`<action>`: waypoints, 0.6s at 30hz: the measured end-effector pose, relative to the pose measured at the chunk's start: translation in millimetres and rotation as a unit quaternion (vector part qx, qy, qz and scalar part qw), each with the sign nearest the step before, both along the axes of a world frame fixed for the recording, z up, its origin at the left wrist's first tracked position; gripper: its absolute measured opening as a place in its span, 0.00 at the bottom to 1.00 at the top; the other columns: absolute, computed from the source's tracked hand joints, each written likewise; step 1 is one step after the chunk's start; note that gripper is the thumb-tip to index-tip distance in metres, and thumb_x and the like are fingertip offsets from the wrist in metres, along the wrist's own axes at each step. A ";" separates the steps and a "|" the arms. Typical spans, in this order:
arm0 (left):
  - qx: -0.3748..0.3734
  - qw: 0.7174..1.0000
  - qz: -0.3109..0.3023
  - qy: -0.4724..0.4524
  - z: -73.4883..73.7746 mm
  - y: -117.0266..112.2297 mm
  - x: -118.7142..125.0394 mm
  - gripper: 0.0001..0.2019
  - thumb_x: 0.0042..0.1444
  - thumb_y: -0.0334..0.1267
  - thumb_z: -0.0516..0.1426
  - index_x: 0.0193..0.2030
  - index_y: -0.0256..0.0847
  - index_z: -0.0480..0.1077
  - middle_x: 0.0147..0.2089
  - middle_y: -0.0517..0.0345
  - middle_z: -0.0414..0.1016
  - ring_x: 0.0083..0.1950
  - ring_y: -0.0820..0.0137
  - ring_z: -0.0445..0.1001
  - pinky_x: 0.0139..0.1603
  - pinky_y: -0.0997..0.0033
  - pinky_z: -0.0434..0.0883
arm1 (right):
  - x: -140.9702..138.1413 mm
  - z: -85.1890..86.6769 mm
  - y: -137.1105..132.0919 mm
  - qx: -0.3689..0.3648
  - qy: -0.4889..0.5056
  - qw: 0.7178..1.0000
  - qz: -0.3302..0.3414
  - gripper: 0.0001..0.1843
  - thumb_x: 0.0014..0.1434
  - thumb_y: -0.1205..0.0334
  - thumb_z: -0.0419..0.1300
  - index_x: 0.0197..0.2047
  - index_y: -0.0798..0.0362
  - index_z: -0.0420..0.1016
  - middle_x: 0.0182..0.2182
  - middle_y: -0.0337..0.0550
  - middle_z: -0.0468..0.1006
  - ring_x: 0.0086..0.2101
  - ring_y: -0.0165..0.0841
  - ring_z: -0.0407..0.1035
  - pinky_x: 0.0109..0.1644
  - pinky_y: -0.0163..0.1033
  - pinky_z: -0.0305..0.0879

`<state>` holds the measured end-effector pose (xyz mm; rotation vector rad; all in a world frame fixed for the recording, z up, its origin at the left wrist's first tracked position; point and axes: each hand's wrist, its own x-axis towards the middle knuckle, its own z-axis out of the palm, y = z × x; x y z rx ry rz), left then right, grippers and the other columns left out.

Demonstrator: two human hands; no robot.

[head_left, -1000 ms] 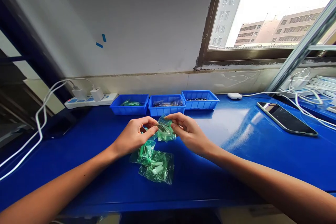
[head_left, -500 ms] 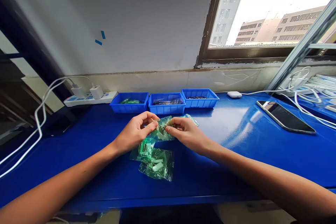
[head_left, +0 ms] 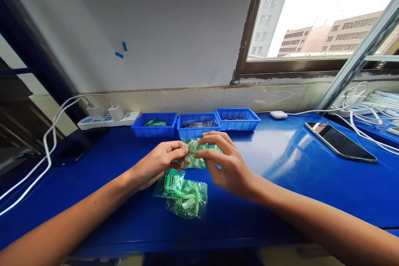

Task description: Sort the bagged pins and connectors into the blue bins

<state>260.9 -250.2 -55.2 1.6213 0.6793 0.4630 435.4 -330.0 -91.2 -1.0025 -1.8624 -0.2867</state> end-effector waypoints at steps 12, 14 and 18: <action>0.620 0.783 0.020 -0.042 -7.2 0.0 -9.1 0.05 0.58 0.29 0.54 0.38 0.42 0.68 0.38 0.57 0.71 0.40 0.70 0.69 0.40 0.69 0.69 | -7.1 13.6 -0.4 -0.417 0.311 0.849 0.090 0.25 0.62 0.44 0.47 0.27 0.55 0.70 0.27 0.41 0.71 0.30 0.31 0.63 0.34 0.38 0.60; 0.668 0.743 0.001 -0.045 -10.0 1.0 -10.2 0.08 0.57 0.26 0.54 0.38 0.43 0.69 0.42 0.56 0.69 0.44 0.69 0.68 0.42 0.68 0.70 | -6.4 11.9 2.2 -0.421 0.371 0.821 0.111 0.23 0.60 0.45 0.50 0.28 0.55 0.70 0.27 0.40 0.71 0.30 0.30 0.64 0.35 0.37 0.60; 0.664 0.746 0.052 0.014 -14.2 1.7 -9.5 0.09 0.57 0.28 0.54 0.38 0.45 0.72 0.54 0.53 0.59 0.55 0.62 0.60 0.50 0.59 0.69 | -4.9 4.4 6.9 -0.351 0.382 0.851 0.087 0.11 0.55 0.55 0.56 0.33 0.54 0.68 0.24 0.36 0.68 0.27 0.28 0.63 0.30 0.35 0.59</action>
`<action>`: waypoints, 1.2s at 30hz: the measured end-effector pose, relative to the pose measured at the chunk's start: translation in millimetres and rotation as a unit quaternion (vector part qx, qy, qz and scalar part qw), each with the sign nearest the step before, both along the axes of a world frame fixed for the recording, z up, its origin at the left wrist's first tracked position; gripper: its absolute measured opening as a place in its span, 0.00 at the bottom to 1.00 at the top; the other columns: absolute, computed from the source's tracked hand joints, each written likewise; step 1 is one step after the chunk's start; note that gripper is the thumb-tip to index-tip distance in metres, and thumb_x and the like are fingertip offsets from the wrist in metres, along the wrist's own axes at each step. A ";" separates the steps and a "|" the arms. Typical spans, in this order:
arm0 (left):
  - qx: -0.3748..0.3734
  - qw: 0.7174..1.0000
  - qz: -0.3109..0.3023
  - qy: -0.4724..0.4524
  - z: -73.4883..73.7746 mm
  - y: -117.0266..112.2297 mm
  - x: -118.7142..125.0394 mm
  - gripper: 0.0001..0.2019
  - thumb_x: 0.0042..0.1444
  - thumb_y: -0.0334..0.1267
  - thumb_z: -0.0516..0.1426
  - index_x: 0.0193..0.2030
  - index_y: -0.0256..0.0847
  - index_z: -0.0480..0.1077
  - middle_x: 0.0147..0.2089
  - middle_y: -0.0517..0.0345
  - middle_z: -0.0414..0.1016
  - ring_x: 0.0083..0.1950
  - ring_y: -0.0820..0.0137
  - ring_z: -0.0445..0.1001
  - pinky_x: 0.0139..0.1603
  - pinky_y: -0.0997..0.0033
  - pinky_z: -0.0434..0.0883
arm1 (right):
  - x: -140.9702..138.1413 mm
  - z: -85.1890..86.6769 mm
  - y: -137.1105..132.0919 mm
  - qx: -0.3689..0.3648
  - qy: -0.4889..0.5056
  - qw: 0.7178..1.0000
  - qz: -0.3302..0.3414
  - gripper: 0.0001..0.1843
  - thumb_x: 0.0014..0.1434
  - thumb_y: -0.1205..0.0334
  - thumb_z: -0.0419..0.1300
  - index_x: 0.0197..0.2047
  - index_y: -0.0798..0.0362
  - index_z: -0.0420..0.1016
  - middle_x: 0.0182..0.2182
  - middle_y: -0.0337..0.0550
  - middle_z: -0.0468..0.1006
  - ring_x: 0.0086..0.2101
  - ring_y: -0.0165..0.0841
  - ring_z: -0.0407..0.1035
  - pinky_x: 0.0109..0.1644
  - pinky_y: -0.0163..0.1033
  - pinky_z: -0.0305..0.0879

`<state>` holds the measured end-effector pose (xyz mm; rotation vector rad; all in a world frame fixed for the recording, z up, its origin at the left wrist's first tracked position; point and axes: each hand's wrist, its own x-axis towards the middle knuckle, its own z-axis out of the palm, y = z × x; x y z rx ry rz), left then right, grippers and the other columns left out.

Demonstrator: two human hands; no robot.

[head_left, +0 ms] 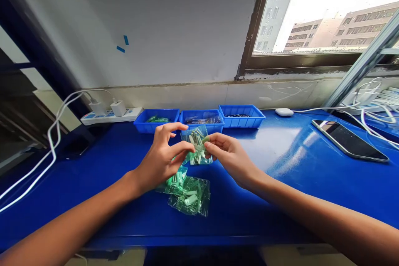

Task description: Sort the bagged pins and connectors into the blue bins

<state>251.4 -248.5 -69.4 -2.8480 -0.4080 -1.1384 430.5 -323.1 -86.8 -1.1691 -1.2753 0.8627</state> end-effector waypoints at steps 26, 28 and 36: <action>-0.064 0.997 -0.022 0.026 -2.0 -1.5 0.9 0.10 0.58 0.25 0.52 0.41 0.42 0.67 0.45 0.55 0.63 0.47 0.68 0.66 0.44 0.68 0.68 | 1.4 7.4 -3.4 -0.013 -0.010 0.998 0.062 0.17 0.60 0.49 0.51 0.30 0.54 0.69 0.25 0.37 0.66 0.28 0.28 0.60 0.32 0.36 0.58; -0.068 0.997 -0.003 0.039 -4.0 -1.5 0.6 0.11 0.57 0.25 0.52 0.43 0.44 0.68 0.48 0.54 0.60 0.50 0.66 0.63 0.46 0.66 0.68 | -0.6 5.8 -2.8 -0.007 -0.008 0.999 0.045 0.11 0.56 0.54 0.55 0.34 0.54 0.69 0.24 0.36 0.67 0.26 0.27 0.60 0.30 0.35 0.57; -0.400 0.913 0.051 0.064 4.9 -2.4 6.1 0.19 0.58 0.54 0.50 0.46 0.45 0.72 0.47 0.53 0.61 0.48 0.63 0.65 0.47 0.61 0.69 | 6.6 -2.2 -0.2 0.227 -0.215 0.943 -0.115 0.05 0.57 0.68 0.53 0.33 0.52 0.69 0.26 0.37 0.67 0.26 0.26 0.61 0.29 0.34 0.58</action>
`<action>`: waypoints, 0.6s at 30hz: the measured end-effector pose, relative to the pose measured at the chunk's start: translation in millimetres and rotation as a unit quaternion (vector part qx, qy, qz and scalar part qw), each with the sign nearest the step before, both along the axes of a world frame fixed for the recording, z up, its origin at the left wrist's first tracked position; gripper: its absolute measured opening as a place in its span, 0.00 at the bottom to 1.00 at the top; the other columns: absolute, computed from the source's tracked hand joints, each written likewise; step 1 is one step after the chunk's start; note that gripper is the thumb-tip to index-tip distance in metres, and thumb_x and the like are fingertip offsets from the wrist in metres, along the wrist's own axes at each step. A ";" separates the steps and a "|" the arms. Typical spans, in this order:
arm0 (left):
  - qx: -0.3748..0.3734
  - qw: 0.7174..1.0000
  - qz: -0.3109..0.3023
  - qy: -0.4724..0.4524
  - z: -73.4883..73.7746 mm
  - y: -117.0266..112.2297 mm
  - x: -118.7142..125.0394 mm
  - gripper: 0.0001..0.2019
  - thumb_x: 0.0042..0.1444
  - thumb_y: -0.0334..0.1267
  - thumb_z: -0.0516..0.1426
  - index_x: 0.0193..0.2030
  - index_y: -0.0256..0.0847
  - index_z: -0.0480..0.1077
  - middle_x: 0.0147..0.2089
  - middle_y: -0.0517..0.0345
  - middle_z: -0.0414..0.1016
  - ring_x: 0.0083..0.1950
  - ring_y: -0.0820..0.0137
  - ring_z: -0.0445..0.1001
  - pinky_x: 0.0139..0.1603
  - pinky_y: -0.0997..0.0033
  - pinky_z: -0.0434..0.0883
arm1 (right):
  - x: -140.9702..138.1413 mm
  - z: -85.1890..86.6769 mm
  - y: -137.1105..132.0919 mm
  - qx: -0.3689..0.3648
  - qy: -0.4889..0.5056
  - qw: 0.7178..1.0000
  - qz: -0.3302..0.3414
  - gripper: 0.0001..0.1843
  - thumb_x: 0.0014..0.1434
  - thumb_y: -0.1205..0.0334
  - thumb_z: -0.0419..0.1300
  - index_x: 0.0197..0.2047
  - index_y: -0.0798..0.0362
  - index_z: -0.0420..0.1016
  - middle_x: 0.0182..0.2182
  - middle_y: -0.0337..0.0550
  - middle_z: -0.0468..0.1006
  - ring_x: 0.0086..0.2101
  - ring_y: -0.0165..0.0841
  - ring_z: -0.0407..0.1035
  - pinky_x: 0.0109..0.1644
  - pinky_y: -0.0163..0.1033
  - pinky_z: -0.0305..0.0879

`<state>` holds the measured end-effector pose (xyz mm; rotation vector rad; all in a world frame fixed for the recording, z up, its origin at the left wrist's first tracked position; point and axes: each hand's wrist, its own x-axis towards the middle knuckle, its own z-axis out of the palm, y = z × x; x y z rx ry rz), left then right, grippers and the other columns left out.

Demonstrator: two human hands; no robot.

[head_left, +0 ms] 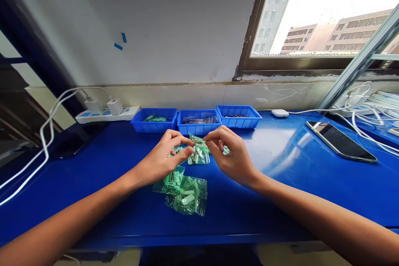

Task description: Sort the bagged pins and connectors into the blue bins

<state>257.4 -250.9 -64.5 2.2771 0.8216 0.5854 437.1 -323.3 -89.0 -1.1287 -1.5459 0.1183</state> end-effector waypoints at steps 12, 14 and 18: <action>-0.059 0.994 -0.005 -0.088 5.3 -1.8 1.8 0.10 0.56 0.43 0.52 0.29 0.39 0.63 0.26 0.63 0.62 0.27 0.74 0.61 0.27 0.74 0.63 | 4.0 -3.8 -2.1 0.075 -0.236 0.968 -0.033 0.09 0.56 0.73 0.52 0.37 0.51 0.67 0.33 0.44 0.71 0.35 0.35 0.63 0.38 0.42 0.64; 0.042 0.994 -0.009 -0.096 3.9 -3.7 0.8 0.08 0.57 0.39 0.52 0.30 0.39 0.63 0.28 0.62 0.64 0.29 0.74 0.64 0.30 0.74 0.66 | 5.3 -5.0 1.0 0.050 -0.215 0.974 -0.046 0.09 0.55 0.71 0.53 0.39 0.51 0.66 0.35 0.46 0.70 0.37 0.37 0.63 0.40 0.44 0.64; 0.254 0.960 -0.079 -0.085 1.4 -5.3 -2.9 0.04 0.58 0.30 0.52 0.34 0.39 0.66 0.39 0.57 0.68 0.39 0.72 0.69 0.41 0.72 0.68 | 6.7 -6.1 2.7 -0.013 -0.158 0.987 0.015 0.23 0.52 0.66 0.59 0.51 0.53 0.60 0.44 0.50 0.67 0.45 0.39 0.63 0.47 0.46 0.64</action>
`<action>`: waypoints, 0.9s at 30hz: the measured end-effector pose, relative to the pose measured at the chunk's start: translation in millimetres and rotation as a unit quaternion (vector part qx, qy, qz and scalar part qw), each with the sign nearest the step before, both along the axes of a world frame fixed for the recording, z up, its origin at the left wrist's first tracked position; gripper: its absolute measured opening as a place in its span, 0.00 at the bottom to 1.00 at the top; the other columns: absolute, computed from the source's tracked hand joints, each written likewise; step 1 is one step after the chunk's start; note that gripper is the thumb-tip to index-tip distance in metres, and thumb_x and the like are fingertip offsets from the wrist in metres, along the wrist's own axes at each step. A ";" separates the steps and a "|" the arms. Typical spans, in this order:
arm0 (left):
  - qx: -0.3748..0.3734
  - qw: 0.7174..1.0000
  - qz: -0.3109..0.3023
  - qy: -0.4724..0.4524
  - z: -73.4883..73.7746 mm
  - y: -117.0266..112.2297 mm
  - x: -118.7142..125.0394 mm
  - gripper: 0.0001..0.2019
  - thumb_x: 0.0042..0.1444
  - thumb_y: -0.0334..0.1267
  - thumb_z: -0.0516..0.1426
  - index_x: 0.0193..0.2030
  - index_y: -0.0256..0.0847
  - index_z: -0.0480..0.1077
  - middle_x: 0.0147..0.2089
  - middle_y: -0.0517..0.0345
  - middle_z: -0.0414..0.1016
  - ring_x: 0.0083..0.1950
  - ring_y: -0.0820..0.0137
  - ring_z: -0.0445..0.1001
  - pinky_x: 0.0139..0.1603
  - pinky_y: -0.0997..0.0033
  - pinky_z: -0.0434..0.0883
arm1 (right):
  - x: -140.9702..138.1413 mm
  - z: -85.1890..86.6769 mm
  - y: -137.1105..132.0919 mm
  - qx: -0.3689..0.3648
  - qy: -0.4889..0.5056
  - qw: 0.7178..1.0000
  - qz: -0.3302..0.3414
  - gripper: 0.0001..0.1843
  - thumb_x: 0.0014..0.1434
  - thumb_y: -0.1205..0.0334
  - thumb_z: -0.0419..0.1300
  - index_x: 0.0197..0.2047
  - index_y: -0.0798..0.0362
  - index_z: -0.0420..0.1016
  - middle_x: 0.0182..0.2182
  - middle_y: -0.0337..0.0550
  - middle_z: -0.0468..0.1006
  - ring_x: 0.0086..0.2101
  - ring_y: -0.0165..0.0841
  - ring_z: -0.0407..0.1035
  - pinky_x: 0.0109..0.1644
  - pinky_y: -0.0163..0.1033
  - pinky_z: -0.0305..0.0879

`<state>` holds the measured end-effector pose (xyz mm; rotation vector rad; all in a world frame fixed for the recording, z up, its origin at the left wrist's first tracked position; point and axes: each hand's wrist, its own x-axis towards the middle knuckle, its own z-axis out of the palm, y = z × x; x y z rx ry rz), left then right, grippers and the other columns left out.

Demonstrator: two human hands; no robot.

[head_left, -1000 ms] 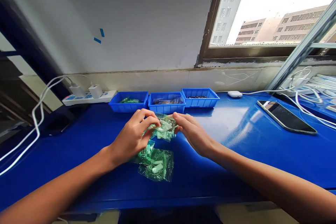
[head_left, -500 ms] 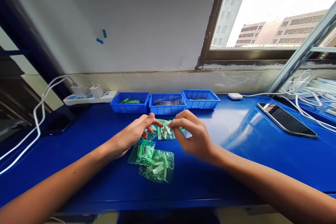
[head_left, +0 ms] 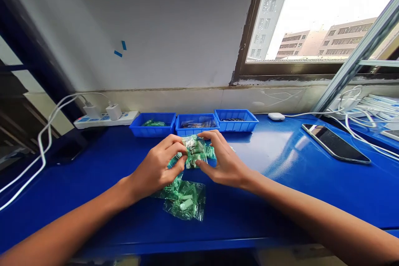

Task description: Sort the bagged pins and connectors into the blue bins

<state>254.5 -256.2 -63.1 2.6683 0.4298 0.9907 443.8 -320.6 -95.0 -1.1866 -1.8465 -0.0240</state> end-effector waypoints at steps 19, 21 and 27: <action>0.028 0.998 0.040 0.037 2.8 7.6 -3.6 0.04 0.57 0.31 0.50 0.33 0.40 0.64 0.32 0.59 0.69 0.33 0.72 0.67 0.36 0.72 0.66 | -4.5 4.9 3.6 -0.105 0.141 0.984 -0.026 0.12 0.53 0.60 0.60 0.23 0.52 0.61 0.20 0.34 0.68 0.22 0.25 0.59 0.26 0.33 0.56; 0.023 0.998 0.045 0.038 3.6 8.0 -3.6 0.05 0.58 0.33 0.50 0.33 0.40 0.64 0.31 0.59 0.69 0.33 0.72 0.67 0.35 0.72 0.66 | -4.3 4.5 3.8 -0.102 0.141 0.984 -0.025 0.13 0.53 0.60 0.60 0.23 0.52 0.60 0.20 0.33 0.67 0.22 0.25 0.58 0.26 0.33 0.55; -0.046 0.995 0.044 0.079 2.7 8.6 -2.5 0.04 0.58 0.38 0.53 0.37 0.40 0.65 0.34 0.60 0.71 0.34 0.72 0.69 0.34 0.73 0.67 | -4.9 2.7 2.2 -0.091 0.118 0.988 -0.031 0.16 0.54 0.59 0.59 0.22 0.51 0.56 0.19 0.32 0.63 0.21 0.25 0.55 0.25 0.33 0.53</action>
